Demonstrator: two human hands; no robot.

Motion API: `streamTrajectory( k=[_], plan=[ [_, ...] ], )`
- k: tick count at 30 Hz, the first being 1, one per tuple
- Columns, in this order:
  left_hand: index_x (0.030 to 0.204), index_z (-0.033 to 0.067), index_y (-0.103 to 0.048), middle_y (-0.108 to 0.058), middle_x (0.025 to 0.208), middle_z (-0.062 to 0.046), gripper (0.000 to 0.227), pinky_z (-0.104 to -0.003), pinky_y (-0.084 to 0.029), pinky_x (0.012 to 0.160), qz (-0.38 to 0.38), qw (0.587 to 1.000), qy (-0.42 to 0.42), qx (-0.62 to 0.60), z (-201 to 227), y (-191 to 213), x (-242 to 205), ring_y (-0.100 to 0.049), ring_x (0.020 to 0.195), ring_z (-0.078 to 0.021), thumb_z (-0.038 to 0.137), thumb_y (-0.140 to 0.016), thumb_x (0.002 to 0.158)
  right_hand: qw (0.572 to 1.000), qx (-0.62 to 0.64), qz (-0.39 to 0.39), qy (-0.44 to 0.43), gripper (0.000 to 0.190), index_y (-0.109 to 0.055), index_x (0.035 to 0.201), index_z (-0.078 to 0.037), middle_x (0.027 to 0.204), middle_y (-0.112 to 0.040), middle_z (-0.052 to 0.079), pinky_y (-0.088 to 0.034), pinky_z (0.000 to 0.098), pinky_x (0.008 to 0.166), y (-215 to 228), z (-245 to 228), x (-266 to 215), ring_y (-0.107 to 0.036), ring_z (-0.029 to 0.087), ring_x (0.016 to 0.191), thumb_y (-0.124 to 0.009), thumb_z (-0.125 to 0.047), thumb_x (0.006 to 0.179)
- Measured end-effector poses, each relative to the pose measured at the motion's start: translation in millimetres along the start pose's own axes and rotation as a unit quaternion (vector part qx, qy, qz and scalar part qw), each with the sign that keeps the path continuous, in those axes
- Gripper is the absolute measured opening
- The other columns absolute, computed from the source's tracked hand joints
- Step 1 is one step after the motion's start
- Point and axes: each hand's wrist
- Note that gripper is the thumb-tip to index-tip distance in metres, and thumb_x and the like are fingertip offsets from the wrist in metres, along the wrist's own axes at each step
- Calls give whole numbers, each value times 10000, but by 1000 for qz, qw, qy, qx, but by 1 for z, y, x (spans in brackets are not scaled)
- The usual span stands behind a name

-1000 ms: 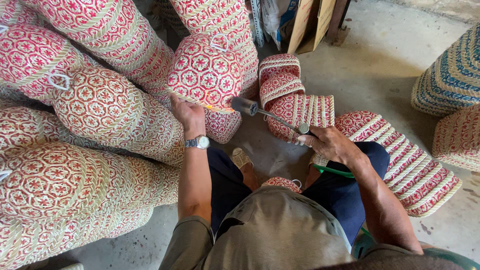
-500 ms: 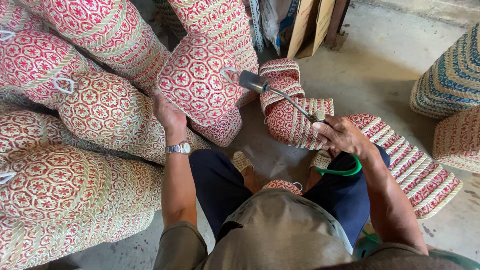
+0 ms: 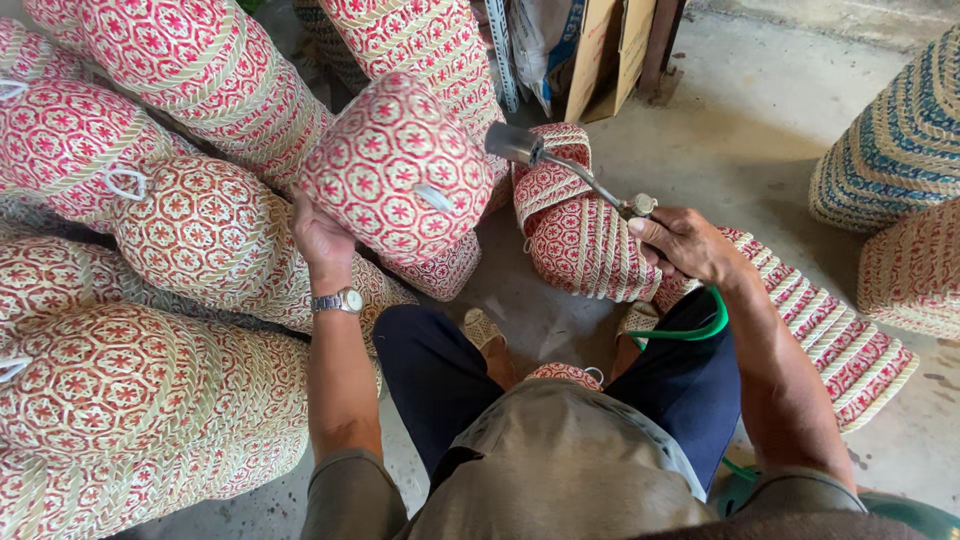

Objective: The person uses a handheld blowtorch to apply heat to the edges of small woven baskets. They hold each basket with one hand and move the torch along the rim with the other, then place the treated basket back into a stack.

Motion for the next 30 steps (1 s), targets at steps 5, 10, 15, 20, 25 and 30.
streamTrajectory(
  k=[5,10,15,20,25,30],
  plan=[
    [1517,111,-416,-468,1524,-183,619,-632,-374,1175,139,977,7,-161,-14,-17,-13,-441,1415,-324,501,-332,1043,993,-20,-53,-102,538,-606,719,-14,520,-501,80,-411,369,439,-32,16,-9,-487,171,437,-549,-478,984],
    [1508,97,-389,-451,1542,-172,591,-594,-354,1184,176,975,-44,-131,-36,-16,-7,-415,1445,-325,465,-332,1049,992,-26,-121,5,507,-621,767,-29,547,-559,25,-463,330,460,-61,34,-5,-540,123,467,-545,-487,971],
    [1429,-6,-457,-524,1476,-202,465,-517,-412,1215,146,977,-126,86,-39,-18,-5,-514,1396,-338,297,-433,1077,998,30,-9,-57,437,-611,816,-19,567,-534,58,-428,362,431,-48,27,-4,-527,159,468,-580,-429,963],
    [1193,-10,-610,-653,1150,-95,256,-352,-507,968,24,970,-141,199,-53,-30,-21,-595,1051,-170,216,-517,1117,998,-28,-39,-37,455,-631,831,-10,583,-596,39,-491,329,450,-39,3,-5,-583,130,494,-604,-449,945],
    [1110,24,-680,-623,898,26,242,-221,-430,697,-6,911,-142,386,-58,-51,-32,-503,790,-45,209,-524,1108,995,-92,-16,47,502,-619,813,21,569,-593,72,-477,359,490,-36,-17,2,-579,151,493,-616,-457,967],
    [1131,39,-675,-618,842,52,292,-212,-421,645,-96,860,-120,487,-31,-68,-50,-492,722,-27,265,-491,1110,995,-90,-13,46,476,-637,812,14,543,-553,72,-458,396,484,-12,-19,16,-528,175,477,-583,-430,975]
  ],
)
Point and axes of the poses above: each hand's wrist, its own x-axis towards the middle knuckle, its own y-axis out of the back of the hand, z = x × y
